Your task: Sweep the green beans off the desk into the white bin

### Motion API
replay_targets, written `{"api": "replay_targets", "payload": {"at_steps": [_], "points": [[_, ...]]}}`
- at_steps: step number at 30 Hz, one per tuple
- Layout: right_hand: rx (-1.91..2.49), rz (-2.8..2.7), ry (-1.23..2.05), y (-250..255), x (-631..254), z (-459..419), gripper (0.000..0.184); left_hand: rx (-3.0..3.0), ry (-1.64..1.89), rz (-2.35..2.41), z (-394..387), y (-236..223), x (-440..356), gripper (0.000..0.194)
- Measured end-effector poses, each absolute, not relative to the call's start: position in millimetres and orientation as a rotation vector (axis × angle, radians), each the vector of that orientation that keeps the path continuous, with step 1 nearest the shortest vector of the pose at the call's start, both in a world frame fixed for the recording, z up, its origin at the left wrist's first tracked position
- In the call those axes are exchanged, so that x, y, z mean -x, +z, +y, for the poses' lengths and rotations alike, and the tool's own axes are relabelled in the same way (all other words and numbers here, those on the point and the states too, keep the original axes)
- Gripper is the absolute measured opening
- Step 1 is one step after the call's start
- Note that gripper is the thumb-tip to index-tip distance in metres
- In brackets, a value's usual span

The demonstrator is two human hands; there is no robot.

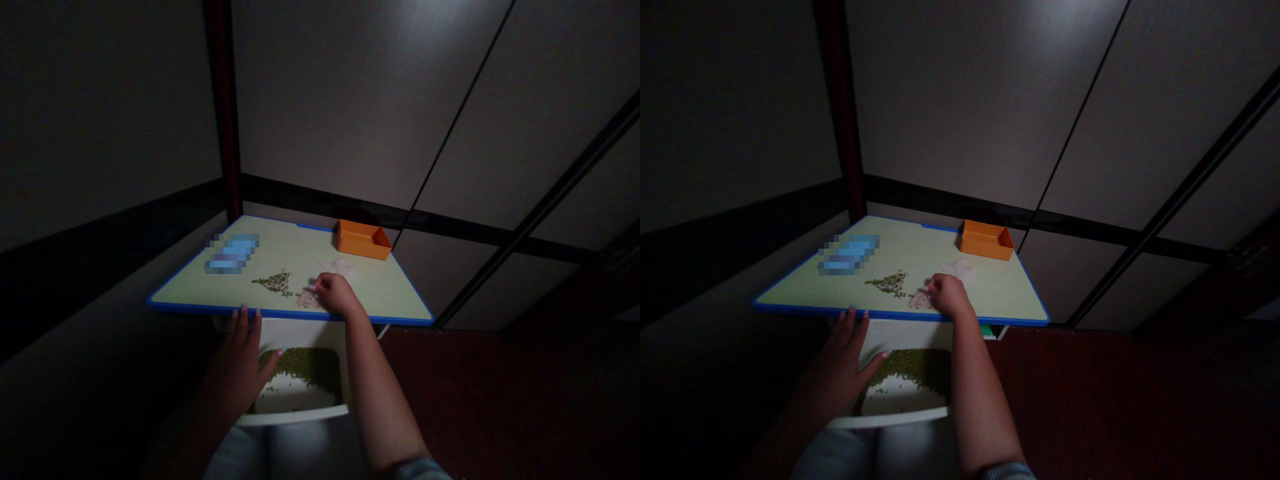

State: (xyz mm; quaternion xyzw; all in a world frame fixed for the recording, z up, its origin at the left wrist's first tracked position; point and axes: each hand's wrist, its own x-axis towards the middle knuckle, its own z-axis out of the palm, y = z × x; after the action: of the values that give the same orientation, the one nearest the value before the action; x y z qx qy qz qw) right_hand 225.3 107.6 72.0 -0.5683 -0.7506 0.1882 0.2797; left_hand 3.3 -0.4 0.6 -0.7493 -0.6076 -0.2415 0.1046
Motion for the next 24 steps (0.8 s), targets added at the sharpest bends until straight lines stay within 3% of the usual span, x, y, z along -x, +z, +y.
{"api": "replay_targets", "payload": {"at_steps": [13, 24], "points": [[1.285, -1.920, 0.893, 69.5, -228.0, 107.0, 0.013, 2.224, -0.752, -1.795, -0.4, -0.7, -1.9, 0.080], [1.485, -1.919, 0.592, 74.1, -225.7, 106.8, 0.011, 2.243, -0.759, -1.820, -1.6, 3.8, -3.9, 0.078]]}}
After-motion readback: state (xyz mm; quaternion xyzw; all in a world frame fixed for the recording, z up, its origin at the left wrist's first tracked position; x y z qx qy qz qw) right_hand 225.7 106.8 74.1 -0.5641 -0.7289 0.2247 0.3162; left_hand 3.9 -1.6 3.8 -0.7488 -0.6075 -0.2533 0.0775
